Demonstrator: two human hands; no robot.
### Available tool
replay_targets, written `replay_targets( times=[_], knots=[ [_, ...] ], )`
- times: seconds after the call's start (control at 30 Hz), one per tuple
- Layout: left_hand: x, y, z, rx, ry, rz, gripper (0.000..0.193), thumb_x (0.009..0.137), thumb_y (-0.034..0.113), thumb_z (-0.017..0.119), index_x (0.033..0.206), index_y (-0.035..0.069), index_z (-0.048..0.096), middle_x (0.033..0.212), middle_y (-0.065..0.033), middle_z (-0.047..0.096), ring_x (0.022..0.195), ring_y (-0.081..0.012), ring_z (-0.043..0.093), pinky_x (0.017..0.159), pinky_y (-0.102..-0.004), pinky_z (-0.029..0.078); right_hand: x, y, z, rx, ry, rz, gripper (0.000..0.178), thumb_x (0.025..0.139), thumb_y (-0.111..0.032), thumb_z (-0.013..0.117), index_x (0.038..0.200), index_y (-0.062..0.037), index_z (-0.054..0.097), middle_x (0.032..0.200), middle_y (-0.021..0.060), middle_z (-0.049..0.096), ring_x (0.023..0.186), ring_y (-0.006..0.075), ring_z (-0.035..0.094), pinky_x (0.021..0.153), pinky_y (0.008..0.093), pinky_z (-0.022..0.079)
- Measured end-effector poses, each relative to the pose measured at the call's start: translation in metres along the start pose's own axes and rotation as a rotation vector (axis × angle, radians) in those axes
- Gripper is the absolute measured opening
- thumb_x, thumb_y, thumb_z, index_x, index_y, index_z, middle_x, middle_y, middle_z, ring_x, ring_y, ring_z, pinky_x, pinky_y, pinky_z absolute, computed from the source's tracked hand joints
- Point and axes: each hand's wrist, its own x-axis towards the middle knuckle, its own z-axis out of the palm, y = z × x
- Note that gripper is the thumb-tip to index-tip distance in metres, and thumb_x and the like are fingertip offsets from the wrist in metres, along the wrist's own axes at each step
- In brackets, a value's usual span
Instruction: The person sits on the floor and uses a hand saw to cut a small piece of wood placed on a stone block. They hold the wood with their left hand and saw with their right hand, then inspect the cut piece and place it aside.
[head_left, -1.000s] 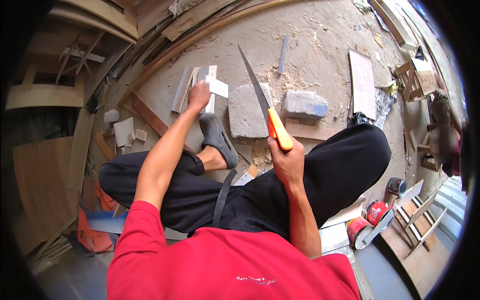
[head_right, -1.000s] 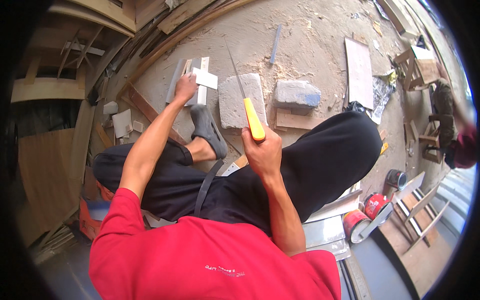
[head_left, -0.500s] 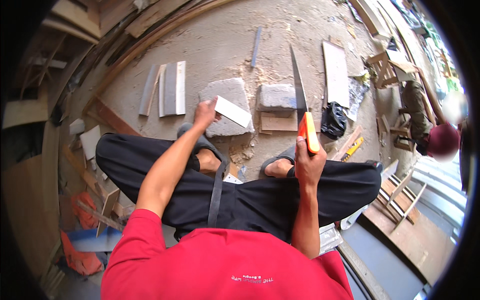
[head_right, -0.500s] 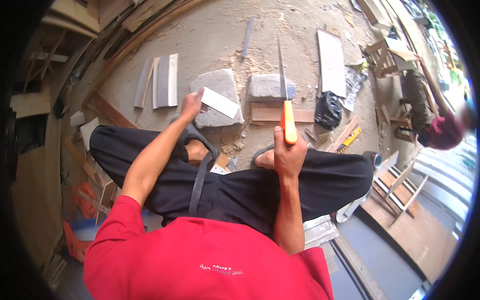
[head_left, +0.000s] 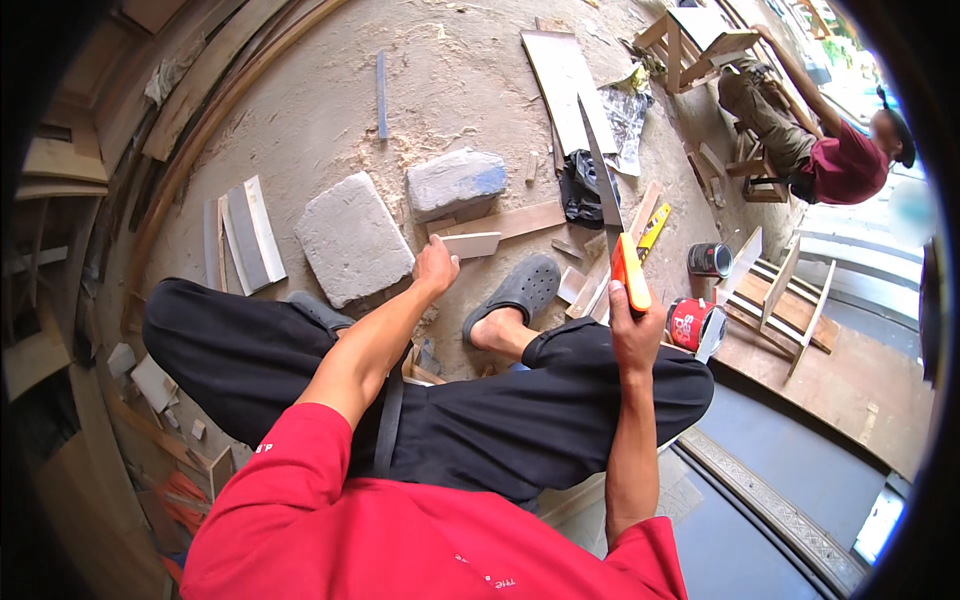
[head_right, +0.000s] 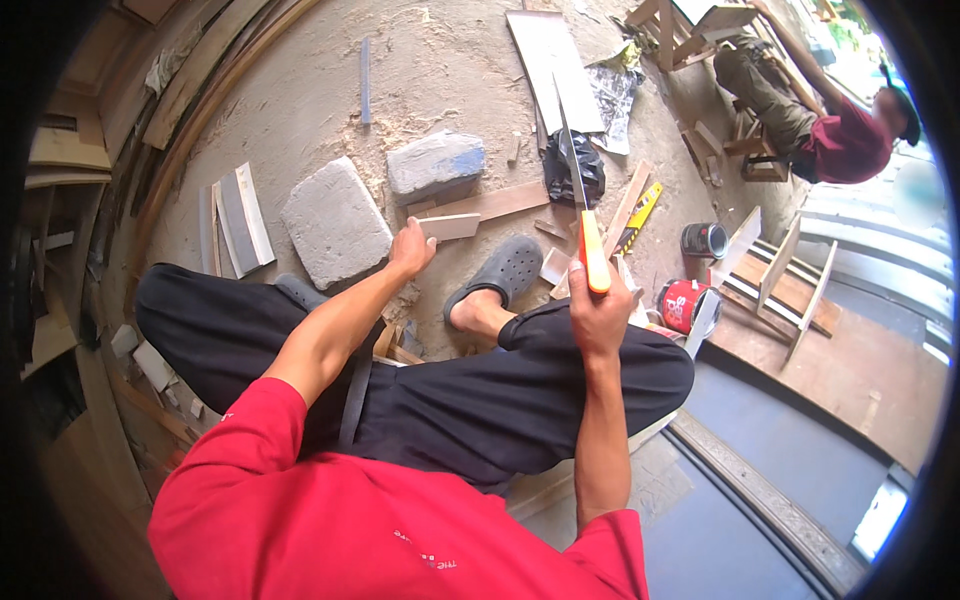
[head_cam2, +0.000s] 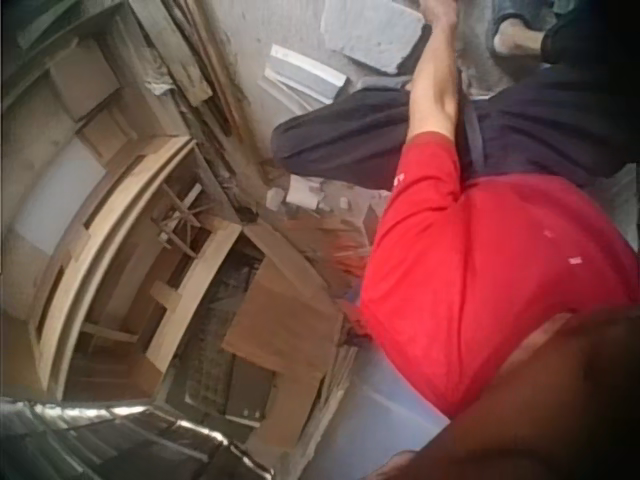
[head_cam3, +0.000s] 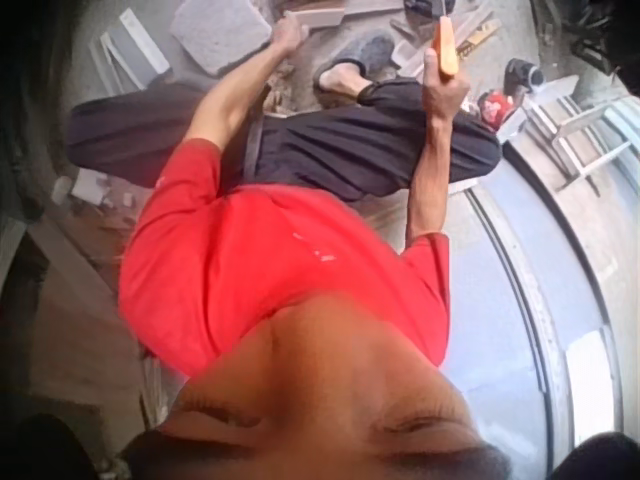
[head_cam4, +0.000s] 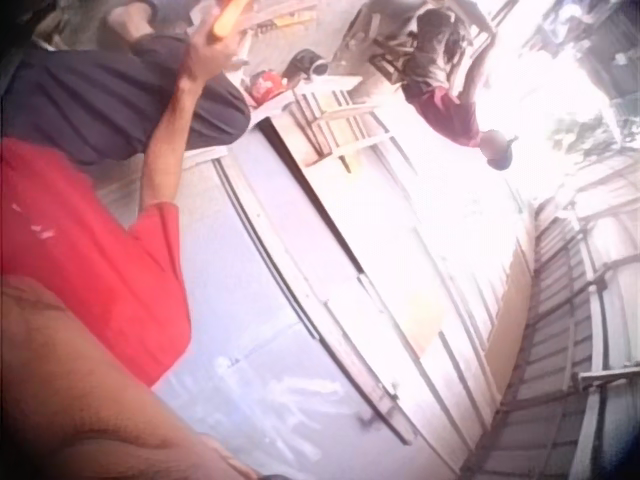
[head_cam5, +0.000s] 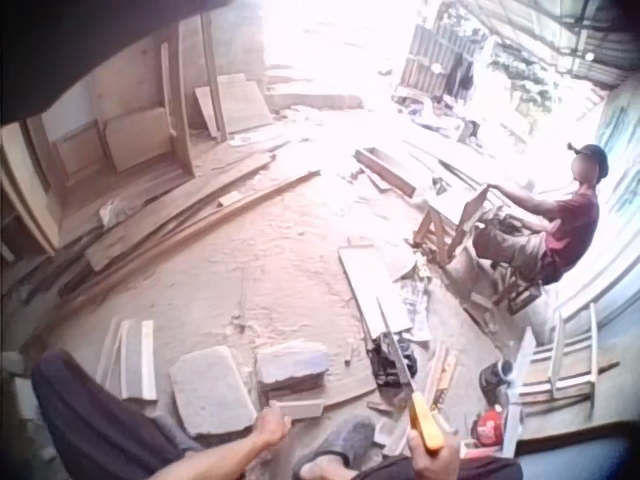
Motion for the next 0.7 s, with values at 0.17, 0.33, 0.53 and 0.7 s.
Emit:
replay_targets(
  times=[0.17, 0.33, 0.53, 0.7],
  knots=[
    [0.001, 0.016, -0.010, 0.222, 0.074, 0.049, 0.070, 0.082, 0.029, 0.077, 0.129, -0.001, 0.036, 0.126, -0.0257, 0.047, 0.107, -0.0406, 0.063, 0.088, -0.0460, 0.054, 0.013, 0.009, 0.004, 0.059, -0.018, 0.113, 0.021, 0.091, -0.015, 0.066, 0.096, 0.0055, 0.066, 0.067, 0.0039, 0.058, 0.060, 0.0109, 0.051, 0.056, 0.0296, 0.043],
    [0.006, 0.033, -0.028, 0.502, 0.157, 0.379, 0.077, 0.068, 0.036, 0.086, 0.122, 0.000, 0.045, 0.114, -0.0159, 0.049, 0.109, -0.0329, 0.056, 0.087, -0.0415, 0.053, 0.029, -0.017, 0.002, 0.072, -0.011, 0.000, 0.019, 0.091, -0.016, 0.067, 0.090, 0.0035, 0.064, 0.065, 0.0072, 0.058, 0.059, 0.0114, 0.052, 0.056, 0.0306, 0.044],
    [0.036, 0.030, 0.001, 0.772, 0.001, 0.689, 0.083, 0.065, 0.027, 0.084, 0.132, -0.003, 0.045, 0.119, -0.0153, 0.052, 0.110, -0.0292, 0.056, 0.089, -0.0390, 0.051, 0.035, -0.016, 0.008, 0.146, 0.035, -0.033, 0.019, 0.090, -0.016, 0.068, 0.091, 0.0032, 0.066, 0.064, 0.0072, 0.059, 0.059, 0.0118, 0.053, 0.055, 0.0311, 0.045],
    [0.041, 0.027, -0.001, 0.700, -0.021, 0.548, 0.057, 0.068, 0.013, 0.075, 0.118, -0.005, 0.055, 0.112, -0.0176, 0.055, 0.103, -0.0303, 0.060, 0.080, -0.0393, 0.056, 0.032, -0.009, 0.017, 0.079, 0.017, 0.015, 0.023, 0.091, -0.018, 0.067, 0.095, 0.0041, 0.067, 0.067, 0.0091, 0.061, 0.062, 0.0132, 0.056, 0.058, 0.0323, 0.047]
  ],
)
